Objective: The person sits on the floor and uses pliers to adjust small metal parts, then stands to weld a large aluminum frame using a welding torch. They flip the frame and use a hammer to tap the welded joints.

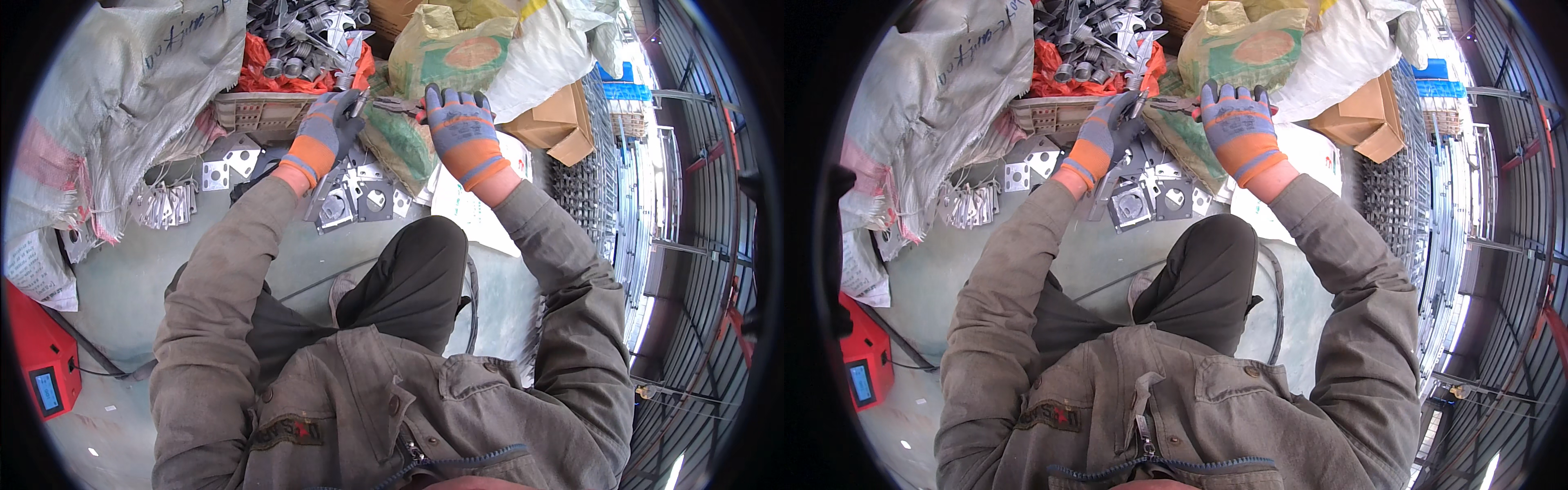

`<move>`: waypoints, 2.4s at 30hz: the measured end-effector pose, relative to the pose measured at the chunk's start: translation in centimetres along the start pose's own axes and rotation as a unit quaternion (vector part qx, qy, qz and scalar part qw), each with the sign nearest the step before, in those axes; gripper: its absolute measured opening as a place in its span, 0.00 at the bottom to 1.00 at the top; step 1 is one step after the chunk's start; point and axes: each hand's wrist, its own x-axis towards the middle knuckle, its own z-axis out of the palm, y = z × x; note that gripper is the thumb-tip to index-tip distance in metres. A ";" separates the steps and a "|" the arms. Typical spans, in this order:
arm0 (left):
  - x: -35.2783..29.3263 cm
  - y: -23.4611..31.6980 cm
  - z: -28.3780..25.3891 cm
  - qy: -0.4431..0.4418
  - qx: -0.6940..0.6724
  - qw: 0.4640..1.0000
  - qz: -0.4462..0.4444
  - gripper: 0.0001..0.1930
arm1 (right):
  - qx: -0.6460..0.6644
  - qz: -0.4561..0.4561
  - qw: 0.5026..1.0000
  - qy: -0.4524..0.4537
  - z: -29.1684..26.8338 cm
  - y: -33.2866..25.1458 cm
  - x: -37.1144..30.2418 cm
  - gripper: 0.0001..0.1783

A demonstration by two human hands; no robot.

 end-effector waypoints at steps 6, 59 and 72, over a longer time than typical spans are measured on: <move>0.1 0.2 -0.1 0.002 -0.008 1.000 -0.010 0.29 | -0.052 -0.006 0.998 -0.018 -0.1 -0.8 0.7 0.25; 0.4 -1.6 2.0 0.029 -0.048 0.998 -0.015 0.27 | -0.037 -0.042 0.998 -0.003 0.1 2.9 0.9 0.23; 0.4 -0.5 0.4 0.007 -0.050 0.999 0.018 0.24 | -0.116 -0.091 0.987 0.064 0.6 2.1 3.0 0.28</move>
